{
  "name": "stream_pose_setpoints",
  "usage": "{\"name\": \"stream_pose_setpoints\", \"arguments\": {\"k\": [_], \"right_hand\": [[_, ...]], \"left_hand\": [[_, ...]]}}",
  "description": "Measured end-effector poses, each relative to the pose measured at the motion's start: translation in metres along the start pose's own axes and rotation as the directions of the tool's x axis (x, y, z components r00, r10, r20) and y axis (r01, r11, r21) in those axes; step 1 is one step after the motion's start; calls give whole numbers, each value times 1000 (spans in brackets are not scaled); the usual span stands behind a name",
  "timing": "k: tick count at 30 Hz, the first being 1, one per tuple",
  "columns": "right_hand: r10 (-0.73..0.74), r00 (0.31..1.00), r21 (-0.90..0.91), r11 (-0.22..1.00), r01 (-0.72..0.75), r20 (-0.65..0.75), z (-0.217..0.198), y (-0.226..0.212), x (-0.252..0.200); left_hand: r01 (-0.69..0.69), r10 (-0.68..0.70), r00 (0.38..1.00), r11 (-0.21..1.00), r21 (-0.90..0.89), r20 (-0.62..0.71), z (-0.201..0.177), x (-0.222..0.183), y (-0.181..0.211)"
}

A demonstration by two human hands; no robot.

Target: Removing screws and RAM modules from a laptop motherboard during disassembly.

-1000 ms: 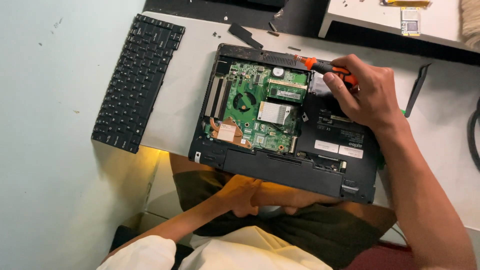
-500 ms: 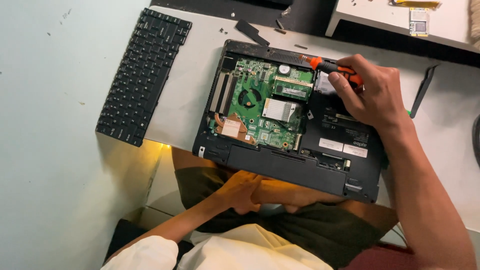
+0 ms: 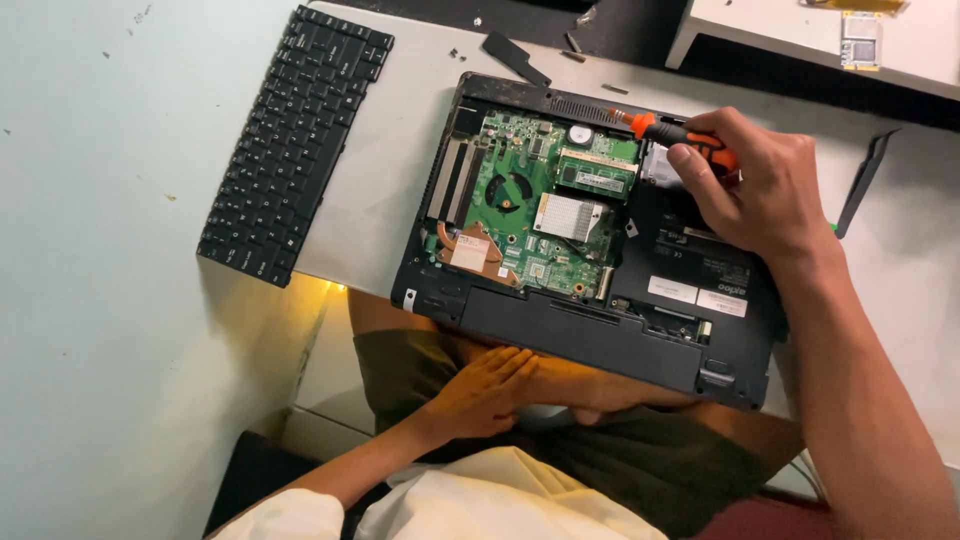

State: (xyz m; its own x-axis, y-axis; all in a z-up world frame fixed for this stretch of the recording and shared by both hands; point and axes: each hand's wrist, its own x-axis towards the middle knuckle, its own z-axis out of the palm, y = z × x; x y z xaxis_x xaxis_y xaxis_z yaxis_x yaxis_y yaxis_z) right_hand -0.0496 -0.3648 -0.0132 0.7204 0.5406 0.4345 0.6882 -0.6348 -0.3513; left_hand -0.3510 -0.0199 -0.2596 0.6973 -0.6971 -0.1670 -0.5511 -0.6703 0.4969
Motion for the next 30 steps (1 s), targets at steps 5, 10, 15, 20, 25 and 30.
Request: {"name": "stream_pose_setpoints", "arguments": {"k": [5,10,15,20,25,30], "right_hand": [[-25,1000,-13,1000,25,-2,1,2,-1],[-41,999,-22,999,41,-1,2,3,0],[-39,999,-18,999,39,4,2,5,-1],[-39,999,-26,999,39,8,2,4,-2],[-45,999,-46,998,45,-1,5,6,-1],[-55,998,-30,998,55,9,3,6,-1]], "left_hand": [[195,-186,979,973,127,-77,-13,-29,10],[331,-261,927,907,261,-268,-8,-7,38],[257,-253,966,943,-210,45,-23,24,60],[200,-192,976,977,70,-108,-6,1,15],[329,-248,917,913,240,-313,-41,-9,27],[24,439,850,522,-853,292,-185,1,84]]}}
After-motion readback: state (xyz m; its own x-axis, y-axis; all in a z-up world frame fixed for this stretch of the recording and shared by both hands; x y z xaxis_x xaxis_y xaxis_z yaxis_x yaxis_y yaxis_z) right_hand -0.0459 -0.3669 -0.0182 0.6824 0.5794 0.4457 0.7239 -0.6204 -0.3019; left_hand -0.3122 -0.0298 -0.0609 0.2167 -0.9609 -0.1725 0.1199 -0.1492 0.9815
